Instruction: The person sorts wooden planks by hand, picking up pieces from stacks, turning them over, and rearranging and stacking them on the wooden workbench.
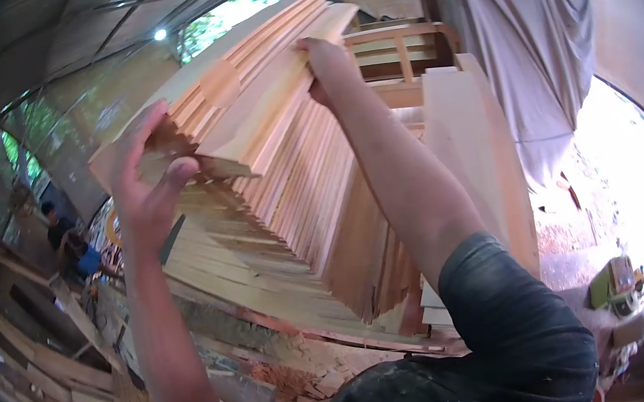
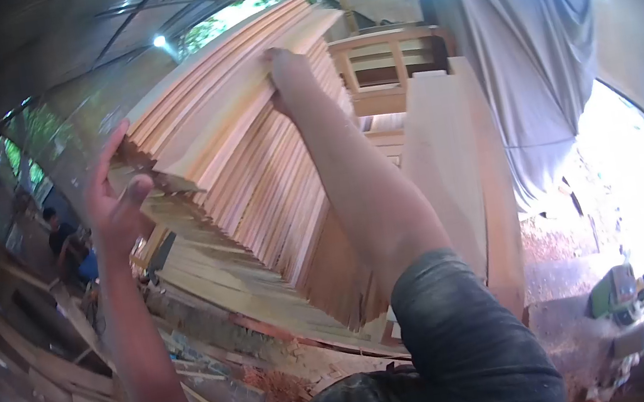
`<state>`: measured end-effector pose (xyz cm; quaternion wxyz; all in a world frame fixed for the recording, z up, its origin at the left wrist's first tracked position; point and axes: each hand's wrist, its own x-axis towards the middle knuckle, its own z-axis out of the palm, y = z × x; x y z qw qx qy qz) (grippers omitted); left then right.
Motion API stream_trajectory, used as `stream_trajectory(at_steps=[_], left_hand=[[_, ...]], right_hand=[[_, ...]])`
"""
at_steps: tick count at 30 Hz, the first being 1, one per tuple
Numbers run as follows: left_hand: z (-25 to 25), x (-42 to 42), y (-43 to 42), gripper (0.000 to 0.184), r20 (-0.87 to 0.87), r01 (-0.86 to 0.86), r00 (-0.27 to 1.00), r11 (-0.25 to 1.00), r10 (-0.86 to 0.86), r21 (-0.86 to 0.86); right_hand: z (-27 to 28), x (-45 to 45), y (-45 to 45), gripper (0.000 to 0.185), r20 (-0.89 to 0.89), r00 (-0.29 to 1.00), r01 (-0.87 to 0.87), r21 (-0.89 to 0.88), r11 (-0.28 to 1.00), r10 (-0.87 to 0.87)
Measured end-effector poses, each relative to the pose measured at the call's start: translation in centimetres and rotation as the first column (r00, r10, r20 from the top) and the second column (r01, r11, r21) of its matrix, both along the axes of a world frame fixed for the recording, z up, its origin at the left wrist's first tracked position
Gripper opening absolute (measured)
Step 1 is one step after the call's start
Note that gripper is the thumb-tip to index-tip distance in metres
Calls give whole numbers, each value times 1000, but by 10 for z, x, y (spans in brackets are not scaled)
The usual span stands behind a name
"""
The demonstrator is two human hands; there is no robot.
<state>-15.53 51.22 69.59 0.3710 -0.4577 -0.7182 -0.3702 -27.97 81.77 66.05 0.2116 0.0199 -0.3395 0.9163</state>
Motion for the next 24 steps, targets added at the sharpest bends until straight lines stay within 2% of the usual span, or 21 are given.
stream_trajectory(at_steps=[3, 5, 11, 14, 16, 18, 19, 21, 24], left_hand=[[0, 2, -1, 71, 60, -64, 996, 997, 61, 41], [0, 1, 2, 67, 73, -86, 994, 994, 81, 67], [0, -9, 3, 54, 82, -13, 997, 991, 2, 135], [1, -9, 6, 50, 141, -31, 990, 985, 7, 171], [1, -9, 1, 47, 171, -69, 984, 982, 39, 175], [1, -15, 1, 46, 177, -34, 984, 983, 1, 182], [1, -17, 1, 45, 171, -2, 985, 981, -31, 193], [2, -25, -5, 44, 172, 56, 981, 978, -92, 202], [3, -31, -11, 46, 184, 104, 972, 970, -145, 219]], right_hand=[[4, -16, 6, 45, 16, 998, -55, 53, 997, 54], [11, -8, 2, 46, -58, 997, -55, 23, 998, 56], [26, -28, 5, 33, -47, 997, -64, 28, 998, 65], [42, -4, -9, 27, -38, 997, -65, -59, 996, 62], [17, -53, -4, 29, -123, 991, 77, 272, 959, -45], [21, -49, 5, 34, -106, 993, 70, 219, 973, -48], [29, -27, -5, 39, -65, 997, -30, 0, 1000, 30], [29, -29, -8, 46, -40, 999, -37, -48, 998, 36], [27, -13, -7, 48, -30, 999, -44, 5, 999, 44]])
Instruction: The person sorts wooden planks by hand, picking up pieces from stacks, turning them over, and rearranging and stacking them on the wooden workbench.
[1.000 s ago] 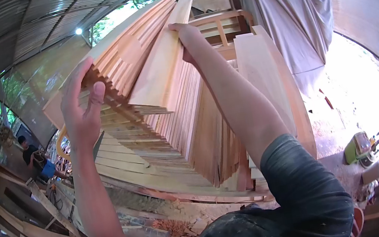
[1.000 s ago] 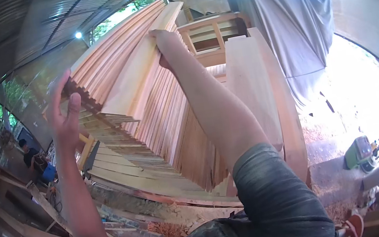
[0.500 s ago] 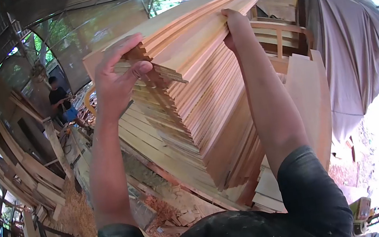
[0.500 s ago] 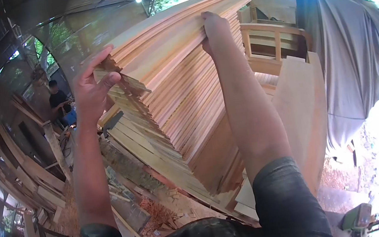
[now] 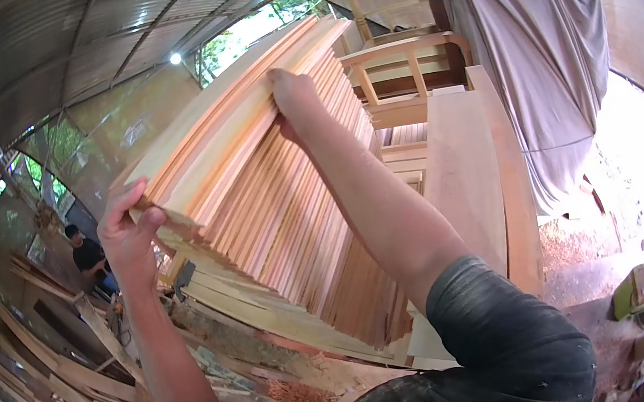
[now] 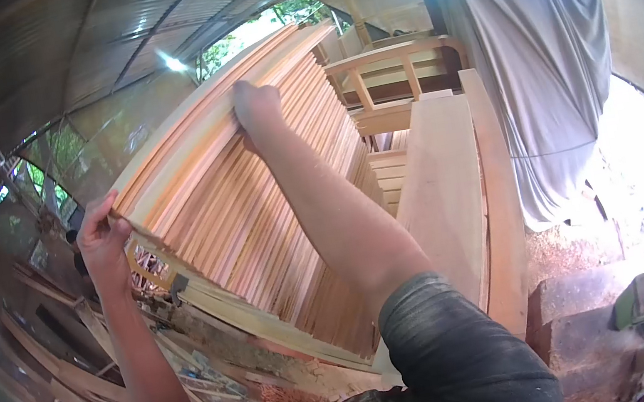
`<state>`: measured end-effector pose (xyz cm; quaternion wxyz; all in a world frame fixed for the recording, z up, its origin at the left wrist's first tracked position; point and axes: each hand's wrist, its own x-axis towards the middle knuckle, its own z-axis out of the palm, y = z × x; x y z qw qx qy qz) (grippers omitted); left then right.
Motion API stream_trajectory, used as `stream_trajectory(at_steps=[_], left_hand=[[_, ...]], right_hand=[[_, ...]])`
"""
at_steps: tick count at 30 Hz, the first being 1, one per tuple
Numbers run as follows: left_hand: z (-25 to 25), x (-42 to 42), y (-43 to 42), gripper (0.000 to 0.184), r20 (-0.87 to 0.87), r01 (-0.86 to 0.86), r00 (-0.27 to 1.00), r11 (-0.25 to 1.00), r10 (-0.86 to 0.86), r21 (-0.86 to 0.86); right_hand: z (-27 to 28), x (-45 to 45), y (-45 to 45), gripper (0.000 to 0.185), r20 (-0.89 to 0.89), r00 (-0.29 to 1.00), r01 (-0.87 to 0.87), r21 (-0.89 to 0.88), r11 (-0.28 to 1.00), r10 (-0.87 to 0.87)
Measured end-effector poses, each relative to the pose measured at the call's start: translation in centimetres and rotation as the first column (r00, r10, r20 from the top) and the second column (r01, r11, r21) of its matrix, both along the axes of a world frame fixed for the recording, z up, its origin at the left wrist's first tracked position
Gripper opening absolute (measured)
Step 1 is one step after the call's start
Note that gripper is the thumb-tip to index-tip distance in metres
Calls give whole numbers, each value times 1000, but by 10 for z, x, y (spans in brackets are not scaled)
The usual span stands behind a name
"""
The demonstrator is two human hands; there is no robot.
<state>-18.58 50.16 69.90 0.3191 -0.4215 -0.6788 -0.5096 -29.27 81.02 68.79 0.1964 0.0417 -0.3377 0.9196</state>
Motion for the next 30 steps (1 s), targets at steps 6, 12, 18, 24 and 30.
stream_trajectory(at_steps=[6, 12, 18, 24, 30], left_hand=[[2, -1, 0, 46, 37, 44, 998, 999, -45, 29], [1, -5, -4, 45, 37, 48, 998, 998, -49, 28], [1, -5, -2, 45, 38, 44, 998, 998, -46, 52], [0, -5, -1, 42, 27, 46, 998, 997, -48, 67], [-2, -6, 1, 40, 4, 42, 999, 997, -42, 71]], right_hand=[[-5, 8, 3, 48, -24, 999, -20, 40, 999, 21], [-4, 6, 4, 62, 11, 1000, -7, 72, 997, 6], [-7, 0, 0, 58, -42, 996, 85, 42, 995, -83], [-7, -5, 4, 61, -28, 999, 17, 74, 997, -15], [-2, 13, 9, 60, 2, 1000, 13, 100, 995, -13]])
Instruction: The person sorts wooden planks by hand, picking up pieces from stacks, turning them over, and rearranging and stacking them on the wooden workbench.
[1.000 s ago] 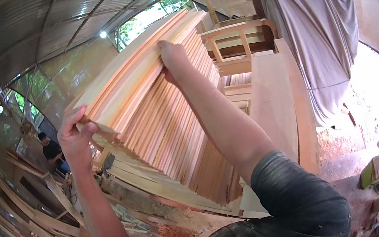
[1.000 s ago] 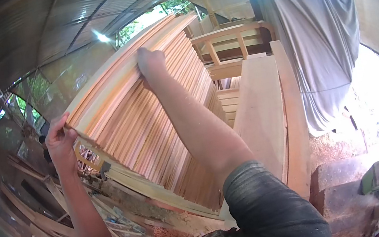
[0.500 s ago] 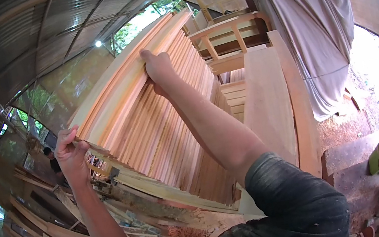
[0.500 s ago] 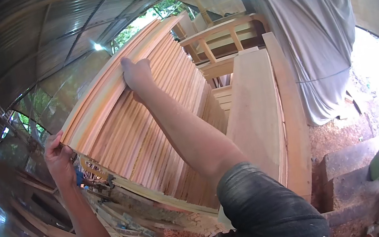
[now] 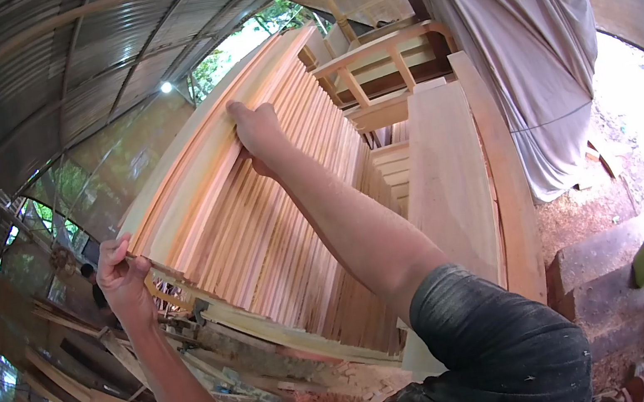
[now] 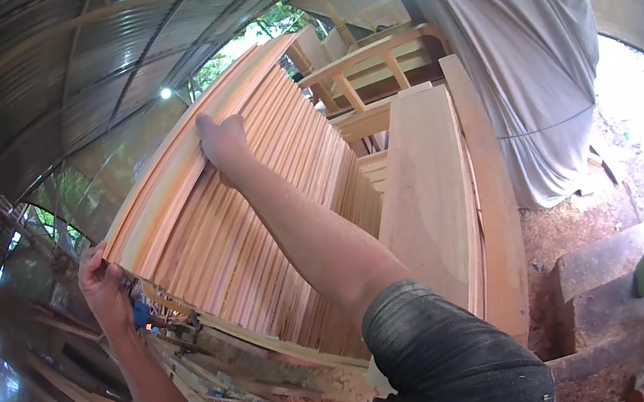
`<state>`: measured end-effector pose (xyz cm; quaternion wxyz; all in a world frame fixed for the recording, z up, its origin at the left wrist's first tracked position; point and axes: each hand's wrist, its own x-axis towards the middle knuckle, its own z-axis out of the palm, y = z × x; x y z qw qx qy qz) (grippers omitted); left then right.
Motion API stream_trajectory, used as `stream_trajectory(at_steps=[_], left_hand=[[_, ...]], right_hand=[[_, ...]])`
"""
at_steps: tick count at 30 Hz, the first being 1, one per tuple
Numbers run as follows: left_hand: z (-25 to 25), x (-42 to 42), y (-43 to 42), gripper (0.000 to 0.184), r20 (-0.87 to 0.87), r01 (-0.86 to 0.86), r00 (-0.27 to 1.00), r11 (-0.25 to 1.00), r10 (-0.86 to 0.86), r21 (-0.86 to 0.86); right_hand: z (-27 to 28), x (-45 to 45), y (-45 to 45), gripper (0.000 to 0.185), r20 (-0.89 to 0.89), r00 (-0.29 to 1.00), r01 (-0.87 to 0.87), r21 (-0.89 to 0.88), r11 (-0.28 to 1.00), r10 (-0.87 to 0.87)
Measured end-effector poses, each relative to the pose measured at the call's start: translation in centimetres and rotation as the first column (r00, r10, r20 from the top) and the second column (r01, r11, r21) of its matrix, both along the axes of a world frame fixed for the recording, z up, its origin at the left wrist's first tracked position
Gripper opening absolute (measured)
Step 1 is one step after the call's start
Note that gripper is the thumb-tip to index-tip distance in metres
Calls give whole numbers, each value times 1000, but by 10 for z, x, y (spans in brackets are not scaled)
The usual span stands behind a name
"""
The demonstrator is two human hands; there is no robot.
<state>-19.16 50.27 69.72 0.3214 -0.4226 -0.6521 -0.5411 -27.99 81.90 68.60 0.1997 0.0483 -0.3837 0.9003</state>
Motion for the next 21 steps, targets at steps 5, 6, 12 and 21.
stream_trajectory(at_steps=[5, 6, 12, 21], left_hand=[[-3, 0, -1, 41, -17, -26, 1000, 1000, 26, 2], [-3, -2, -4, 44, -25, -37, 999, 999, 37, -10], [-4, -3, -2, 47, -29, -44, 999, 999, 43, -26], [-1, 16, 9, 42, 94, 48, 994, 999, -49, 21]], right_hand=[[-6, -15, -7, 59, -42, 999, -8, -38, 999, 7], [-6, -10, -5, 59, -40, 999, -22, -29, 999, 21], [-4, -6, -2, 46, -27, 999, 26, 19, 999, -26], [-14, 44, 35, 45, 181, 957, 187, 222, 957, -228]])
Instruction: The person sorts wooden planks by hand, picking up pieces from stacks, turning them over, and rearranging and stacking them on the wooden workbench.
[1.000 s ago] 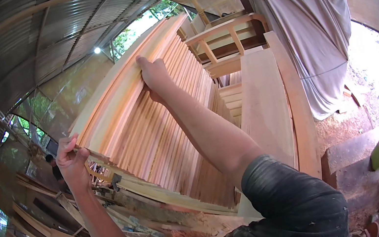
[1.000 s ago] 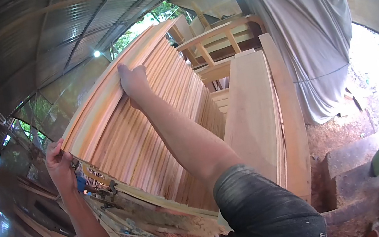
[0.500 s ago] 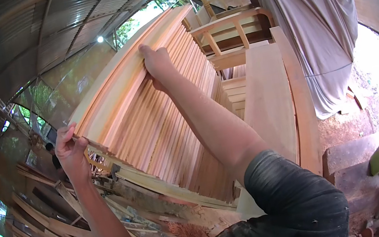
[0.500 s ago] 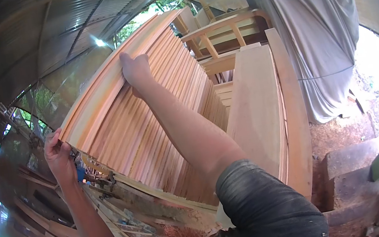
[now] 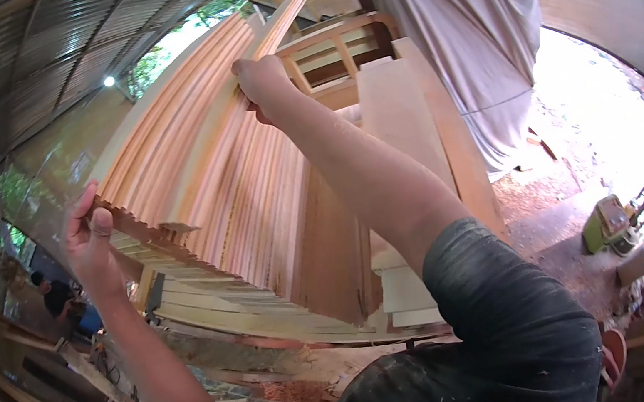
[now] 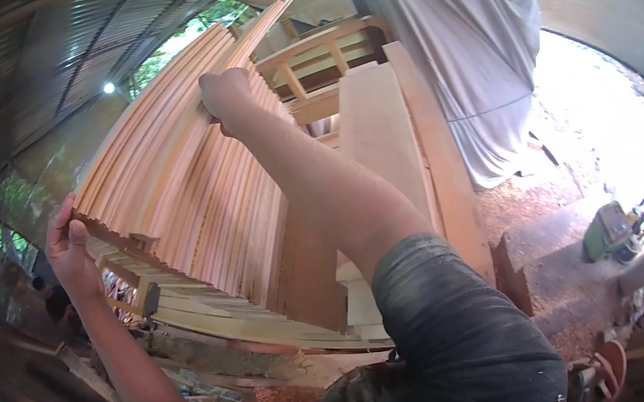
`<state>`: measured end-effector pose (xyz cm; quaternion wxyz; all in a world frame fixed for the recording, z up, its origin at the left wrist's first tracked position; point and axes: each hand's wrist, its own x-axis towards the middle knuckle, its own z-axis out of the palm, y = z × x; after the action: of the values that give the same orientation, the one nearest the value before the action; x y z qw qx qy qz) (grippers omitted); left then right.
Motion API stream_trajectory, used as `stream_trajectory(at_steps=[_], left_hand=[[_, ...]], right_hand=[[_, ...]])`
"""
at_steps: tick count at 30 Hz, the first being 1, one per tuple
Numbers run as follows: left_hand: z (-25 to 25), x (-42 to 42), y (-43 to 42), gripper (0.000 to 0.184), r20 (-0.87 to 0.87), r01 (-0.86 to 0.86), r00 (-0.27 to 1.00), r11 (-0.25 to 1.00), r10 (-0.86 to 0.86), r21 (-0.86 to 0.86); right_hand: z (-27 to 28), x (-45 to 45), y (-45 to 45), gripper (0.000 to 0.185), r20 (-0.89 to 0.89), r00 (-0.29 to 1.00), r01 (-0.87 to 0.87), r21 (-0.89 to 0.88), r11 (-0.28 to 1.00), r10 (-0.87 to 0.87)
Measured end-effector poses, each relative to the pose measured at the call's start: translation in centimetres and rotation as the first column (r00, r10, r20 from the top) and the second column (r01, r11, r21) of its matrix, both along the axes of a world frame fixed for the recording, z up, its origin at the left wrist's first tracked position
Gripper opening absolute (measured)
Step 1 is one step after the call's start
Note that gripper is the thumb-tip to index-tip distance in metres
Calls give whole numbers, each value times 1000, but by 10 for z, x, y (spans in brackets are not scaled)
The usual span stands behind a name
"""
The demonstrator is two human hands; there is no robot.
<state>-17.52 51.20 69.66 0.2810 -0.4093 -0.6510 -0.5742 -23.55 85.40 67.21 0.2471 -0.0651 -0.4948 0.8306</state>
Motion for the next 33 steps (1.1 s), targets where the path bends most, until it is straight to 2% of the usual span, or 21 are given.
stream_trajectory(at_steps=[1, 4, 6, 8, 10, 11, 13, 16, 21, 25, 28, 31, 33], left_hand=[[0, 12, 6, 35, -78, -155, 985, 988, 153, -24], [-34, 60, 33, 36, -350, -141, 924, 988, 154, 63], [-65, 98, 70, 45, -323, -40, 946, 985, -17, -169], [-83, 113, 109, 62, -130, -50, 992, 915, -2, -399], [-118, 89, 131, 80, 229, 128, 973, 859, -13, -496], [-131, 80, 135, 86, 438, 311, 894, 839, -99, -446], [-148, 69, 144, 97, 766, 619, 594, 747, -246, -241], [-164, 77, 147, 104, 757, 680, 528, 725, -385, -105], [-185, 79, 148, 109, 781, 680, 435, 732, -448, 42], [-203, 79, 147, 107, 800, 645, 374, 751, -469, 138], [-214, 76, 144, 106, 803, 634, 258, 721, -538, 279], [-226, 72, 144, 103, 758, 632, 259, 698, -599, 335], [-219, 79, 140, 100, 793, 636, 291, 727, -536, 259]], right_hand=[[-9, 7, 2, 48, 23, 998, 51, 25, 998, -52], [-29, 35, 10, 55, 97, 979, 162, 170, 972, -180], [-47, 57, 15, 57, 153, 955, 204, 285, 936, -255], [-65, 77, 14, 56, 193, 929, 222, 391, 893, -315], [-77, 102, 9, 52, 260, 904, 197, 452, 870, -340], [-87, 106, 11, 51, 268, 896, 195, 477, 857, -354], [-98, 119, 13, 49, 268, 888, 193, 520, 832, -374], [-109, 133, 13, 46, 229, 892, 216, 540, 814, -389], [-136, 136, 18, 47, 122, 918, 275, 492, 826, -378], [-145, 128, 20, 44, 121, 910, 286, 512, 810, -397], [-147, 127, 17, 44, 153, 912, 264, 493, 829, -381], [-148, 128, 12, 44, 194, 904, 238, 510, 827, -380], [-145, 130, 9, 44, 230, 894, 215, 533, 818, -385]])
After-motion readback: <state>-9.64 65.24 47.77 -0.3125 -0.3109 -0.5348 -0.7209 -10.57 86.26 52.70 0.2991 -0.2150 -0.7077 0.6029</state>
